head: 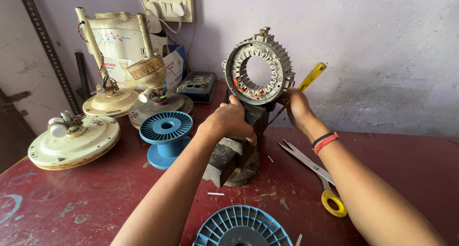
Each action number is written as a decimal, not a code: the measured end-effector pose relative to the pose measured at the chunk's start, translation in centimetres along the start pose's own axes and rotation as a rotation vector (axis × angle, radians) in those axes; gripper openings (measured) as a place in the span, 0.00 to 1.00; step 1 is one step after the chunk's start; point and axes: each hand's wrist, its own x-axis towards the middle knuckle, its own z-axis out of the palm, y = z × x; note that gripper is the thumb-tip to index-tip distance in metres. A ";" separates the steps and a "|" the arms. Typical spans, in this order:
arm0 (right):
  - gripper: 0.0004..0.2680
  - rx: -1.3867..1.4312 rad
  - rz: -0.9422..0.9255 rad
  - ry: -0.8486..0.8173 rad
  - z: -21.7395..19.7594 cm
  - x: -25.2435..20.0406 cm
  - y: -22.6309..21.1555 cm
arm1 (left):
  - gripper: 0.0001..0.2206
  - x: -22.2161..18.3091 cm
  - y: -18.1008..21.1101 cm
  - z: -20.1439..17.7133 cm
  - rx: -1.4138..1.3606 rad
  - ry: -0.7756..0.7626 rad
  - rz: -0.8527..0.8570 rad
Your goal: The person uses a yellow-handled screwdriver to adjust and press copper windings inside a motor stator held in a bench vise. The person repeatedly pries and tucks the wires into the stator slots while holding the stator steady with the other hand.
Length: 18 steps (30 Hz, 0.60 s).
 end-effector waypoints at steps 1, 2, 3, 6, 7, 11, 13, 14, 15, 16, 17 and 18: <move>0.12 -0.050 0.013 -0.007 0.1 -0.1 -0.3 | 0.59 -0.1 0.0 0.0 -0.002 -0.006 0.002; 0.12 -0.101 0.029 0.005 0.2 -0.1 -0.7 | 0.59 0.0 -0.1 -0.1 -0.003 -0.009 0.006; 0.13 -0.152 0.044 0.016 0.3 -0.1 -1.2 | 0.59 0.0 -0.1 -0.2 -0.004 -0.012 0.009; 0.14 -0.279 0.067 0.025 0.4 -0.2 -2.7 | 0.59 0.0 -0.5 -0.5 -0.023 -0.053 0.028; 0.14 -0.318 0.073 0.026 0.3 -0.3 -3.1 | 0.59 0.1 -0.7 -0.7 -0.020 -0.063 0.038; 0.14 -0.453 0.071 0.065 -0.6 -0.1 -3.9 | 0.57 0.6 -1.4 -0.9 -0.010 -0.073 0.114; 0.13 -0.493 0.053 0.107 -0.9 0.0 -4.0 | 0.55 0.7 -1.8 -0.8 -0.026 -0.074 0.135; 0.13 -0.512 0.078 0.111 -0.9 0.1 -4.0 | 0.54 0.8 -2.0 -0.8 -0.044 -0.082 0.135; 0.13 -0.532 0.104 0.115 -1.1 0.1 -4.3 | 0.54 0.9 -2.2 -0.7 -0.062 -0.091 0.136; 0.13 -0.551 0.128 0.119 -1.2 0.2 -4.6 | 0.53 0.9 -2.4 -0.7 -0.059 -0.078 0.159; 0.12 -0.576 0.134 0.127 -1.1 0.3 -4.8 | 0.52 0.9 -2.6 -0.6 -0.057 -0.065 0.183; 0.12 -0.602 0.139 0.136 -1.1 0.3 -5.1 | 0.51 1.0 -2.7 -0.6 -0.055 -0.053 0.209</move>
